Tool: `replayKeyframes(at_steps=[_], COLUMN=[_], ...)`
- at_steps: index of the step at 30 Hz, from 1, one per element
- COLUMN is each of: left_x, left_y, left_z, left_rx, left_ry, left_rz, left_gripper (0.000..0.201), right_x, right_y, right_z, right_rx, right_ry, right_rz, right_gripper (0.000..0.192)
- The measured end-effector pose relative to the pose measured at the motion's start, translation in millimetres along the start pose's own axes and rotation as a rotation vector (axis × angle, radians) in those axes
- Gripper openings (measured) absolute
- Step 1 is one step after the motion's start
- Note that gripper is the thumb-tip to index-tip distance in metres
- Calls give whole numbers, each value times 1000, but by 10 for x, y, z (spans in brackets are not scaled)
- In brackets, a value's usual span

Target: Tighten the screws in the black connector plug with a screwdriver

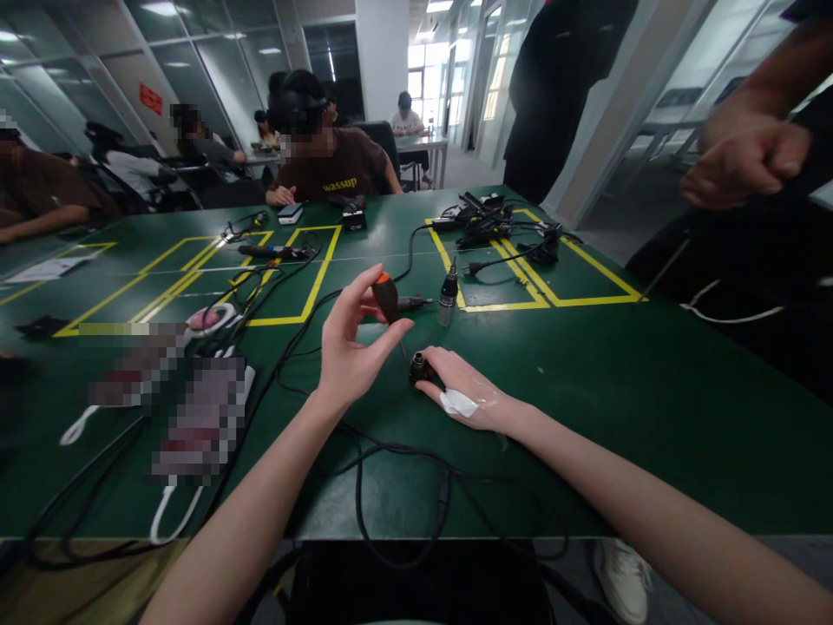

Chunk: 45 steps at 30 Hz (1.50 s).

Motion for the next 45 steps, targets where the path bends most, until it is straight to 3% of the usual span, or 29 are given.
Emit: replayKeyframes(at_steps=[7, 13, 20, 26, 29, 34, 40, 45], left_x=[-32, -14, -48, -40, -46, -66, -58, -96], left_y=[35, 13, -6, -41, -46, 7, 6, 20], left_z=[82, 19, 72, 43, 63, 87, 25, 102], left_rx=[-105, -10, -44, 18, -20, -62, 14, -66], left_ry=[-101, -6, -87, 2, -27, -85, 17, -80], left_rz=[-45, -11, -70, -46, -67, -74, -62, -97], left_gripper=[66, 70, 65, 73, 79, 65, 70, 68], right_x=[1, -1, 11, 14, 15, 14, 5, 1], right_y=[-27, -18, -11, -5, -22, -28, 2, -1], right_z=[-27, -25, -1, 11, -1, -21, 5, -5], right_rx=[5, 10, -8, -14, -8, 2, 1, 6], right_ry=[-7, -11, -31, -30, -25, -12, -16, -10], right_rz=[1, 13, 23, 12, -10, -3, 20, 4], right_gripper=[29, 31, 30, 32, 31, 29, 28, 28])
Point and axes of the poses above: each hand's wrist, its own x-axis towards the middle knuckle, its own z-axis out of the palm, y = z × x, the point moved 8 cm from there along x, towards the middle knuckle, and after that the axes turned 13 degrees about -z, right-handed, at the moved point
